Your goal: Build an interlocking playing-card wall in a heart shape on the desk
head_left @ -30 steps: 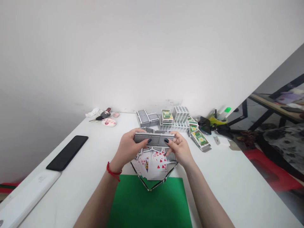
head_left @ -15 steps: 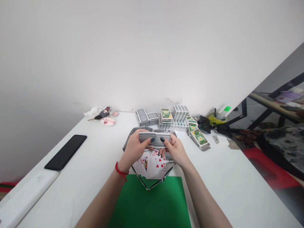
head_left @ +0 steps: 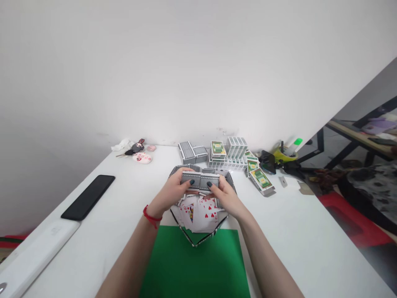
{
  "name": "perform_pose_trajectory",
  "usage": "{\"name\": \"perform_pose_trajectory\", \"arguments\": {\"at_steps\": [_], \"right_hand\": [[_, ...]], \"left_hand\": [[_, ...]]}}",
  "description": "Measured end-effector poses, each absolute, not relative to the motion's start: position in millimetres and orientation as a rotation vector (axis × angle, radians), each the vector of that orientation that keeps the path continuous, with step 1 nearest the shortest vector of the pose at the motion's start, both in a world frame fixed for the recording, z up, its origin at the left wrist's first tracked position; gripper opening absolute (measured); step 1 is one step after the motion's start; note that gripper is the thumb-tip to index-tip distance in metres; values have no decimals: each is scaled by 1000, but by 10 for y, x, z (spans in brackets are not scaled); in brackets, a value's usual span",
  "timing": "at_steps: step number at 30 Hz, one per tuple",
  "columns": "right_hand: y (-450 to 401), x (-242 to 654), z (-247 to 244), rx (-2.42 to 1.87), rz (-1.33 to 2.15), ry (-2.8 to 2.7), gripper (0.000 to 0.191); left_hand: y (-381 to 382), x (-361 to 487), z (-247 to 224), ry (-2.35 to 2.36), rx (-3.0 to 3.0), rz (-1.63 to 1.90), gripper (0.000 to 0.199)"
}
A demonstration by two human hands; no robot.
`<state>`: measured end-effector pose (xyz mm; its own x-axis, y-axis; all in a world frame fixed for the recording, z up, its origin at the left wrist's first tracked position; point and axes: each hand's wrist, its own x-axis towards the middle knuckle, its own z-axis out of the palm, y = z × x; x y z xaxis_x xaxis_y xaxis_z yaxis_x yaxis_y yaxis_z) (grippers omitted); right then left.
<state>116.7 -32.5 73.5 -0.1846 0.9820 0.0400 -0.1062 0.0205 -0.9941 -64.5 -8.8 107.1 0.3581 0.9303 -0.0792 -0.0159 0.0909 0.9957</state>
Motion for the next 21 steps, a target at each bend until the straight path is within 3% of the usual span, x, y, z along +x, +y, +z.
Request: {"name": "perform_pose_trajectory", "arguments": {"at_steps": [7,16,21], "right_hand": [[-351,1256,862,-1076,1372,-1314,34],[-443,1070,821,-1220,1706,-1305,25],[-462,974,758,-1264,1746,-1333,26]], "left_hand": [[-20,-866,1147,963,1253,759,48],[31,-1140,1166,1123,1451,491,34],[63,-1145,1122,1289,1586,570,29]]}}
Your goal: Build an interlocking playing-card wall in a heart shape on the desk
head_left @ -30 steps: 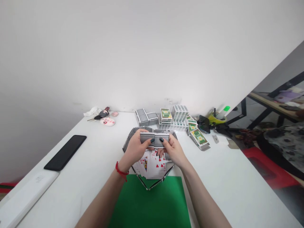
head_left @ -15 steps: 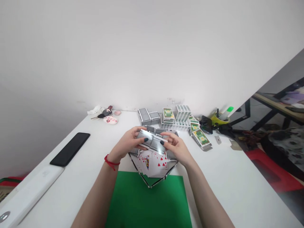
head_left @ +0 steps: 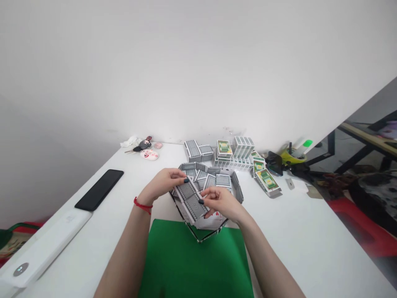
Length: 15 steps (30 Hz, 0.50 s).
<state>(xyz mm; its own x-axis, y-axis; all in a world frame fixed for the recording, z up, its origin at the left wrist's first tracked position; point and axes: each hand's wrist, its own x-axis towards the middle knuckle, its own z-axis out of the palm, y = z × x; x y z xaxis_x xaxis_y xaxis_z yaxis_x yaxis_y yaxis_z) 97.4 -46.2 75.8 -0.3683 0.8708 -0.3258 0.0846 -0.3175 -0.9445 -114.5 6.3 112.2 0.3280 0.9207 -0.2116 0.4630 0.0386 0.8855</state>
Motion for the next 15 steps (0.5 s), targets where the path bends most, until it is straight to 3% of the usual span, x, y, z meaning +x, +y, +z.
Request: {"name": "perform_pose_trajectory", "arguments": {"at_steps": [6,15], "right_hand": [[-438,1074,755,-1344,1690,-1501,22],[-465,1113,714,-1281,1936,-1656,12]], "left_hand": [[72,-1118,1082,1308,1698,456,24],[67,-1188,1092,1177,1779,261,31]]}}
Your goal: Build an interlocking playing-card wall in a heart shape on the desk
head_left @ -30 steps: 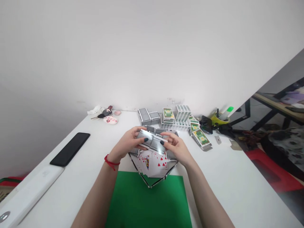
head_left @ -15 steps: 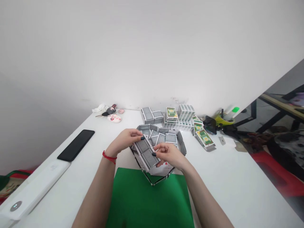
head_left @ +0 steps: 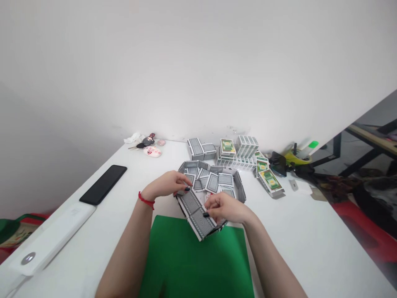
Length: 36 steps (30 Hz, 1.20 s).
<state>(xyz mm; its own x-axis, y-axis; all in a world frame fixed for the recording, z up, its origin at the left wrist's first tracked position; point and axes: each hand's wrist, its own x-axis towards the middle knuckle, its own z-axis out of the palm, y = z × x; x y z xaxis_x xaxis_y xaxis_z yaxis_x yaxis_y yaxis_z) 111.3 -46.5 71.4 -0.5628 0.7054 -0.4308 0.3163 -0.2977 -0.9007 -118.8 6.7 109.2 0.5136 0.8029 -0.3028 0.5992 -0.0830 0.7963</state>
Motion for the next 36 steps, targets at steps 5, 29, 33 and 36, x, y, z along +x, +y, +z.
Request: {"name": "perform_pose_trajectory", "arguments": {"at_steps": [5,29,33,36], "right_hand": [[-465,1189,730,-1227,1972,-1591,20],[-261,1470,559,-1617,930,-1710,18],[-133,1796,525,-1660,594,-1401,37],[-38,1931,326,-1496,709,-1267,52]], "left_hand": [[139,-1411,1031,1454,1788,526,34],[519,-1312,109,863,1077,1090,57],[521,-1260,110,827,1112,1138,59],[565,-1230,78,845,1194,1117,60]]}}
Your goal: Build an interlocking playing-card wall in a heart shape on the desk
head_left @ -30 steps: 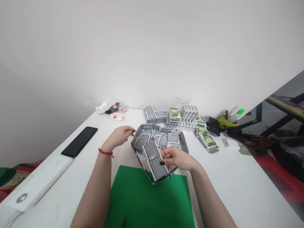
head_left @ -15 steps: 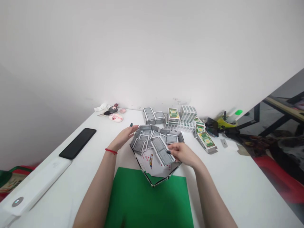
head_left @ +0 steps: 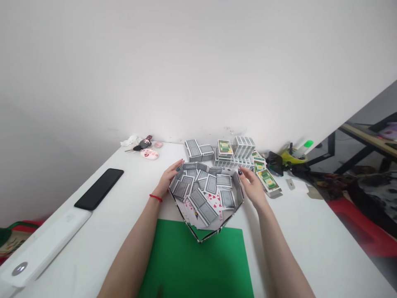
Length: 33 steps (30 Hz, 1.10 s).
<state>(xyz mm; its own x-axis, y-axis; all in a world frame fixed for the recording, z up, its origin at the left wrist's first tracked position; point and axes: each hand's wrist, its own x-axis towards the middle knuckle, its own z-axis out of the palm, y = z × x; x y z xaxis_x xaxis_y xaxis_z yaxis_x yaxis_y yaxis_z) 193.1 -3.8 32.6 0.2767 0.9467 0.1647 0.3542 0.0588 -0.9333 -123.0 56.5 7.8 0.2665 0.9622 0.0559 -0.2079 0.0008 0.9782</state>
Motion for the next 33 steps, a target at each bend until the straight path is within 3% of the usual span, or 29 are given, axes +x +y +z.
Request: {"name": "perform_pose_trajectory", "arguments": {"at_steps": [6,13,26,33], "right_hand": [[-9,1879,54,-1286,1086,-1074,67],[-23,1937,2,-1219,1069,-1162,74],[2,1983,72,-1239,1111,-1239,60],[238,1740,484,-1402,626,-1825,39]], "left_hand": [[654,-1252,-22,769,1215,1118,69],[681,-1327,-78,778,1194,1091,73],[609,-1287,56,749,1159,1034,60],[609,-1316,31,696,1209,1044,59]]}}
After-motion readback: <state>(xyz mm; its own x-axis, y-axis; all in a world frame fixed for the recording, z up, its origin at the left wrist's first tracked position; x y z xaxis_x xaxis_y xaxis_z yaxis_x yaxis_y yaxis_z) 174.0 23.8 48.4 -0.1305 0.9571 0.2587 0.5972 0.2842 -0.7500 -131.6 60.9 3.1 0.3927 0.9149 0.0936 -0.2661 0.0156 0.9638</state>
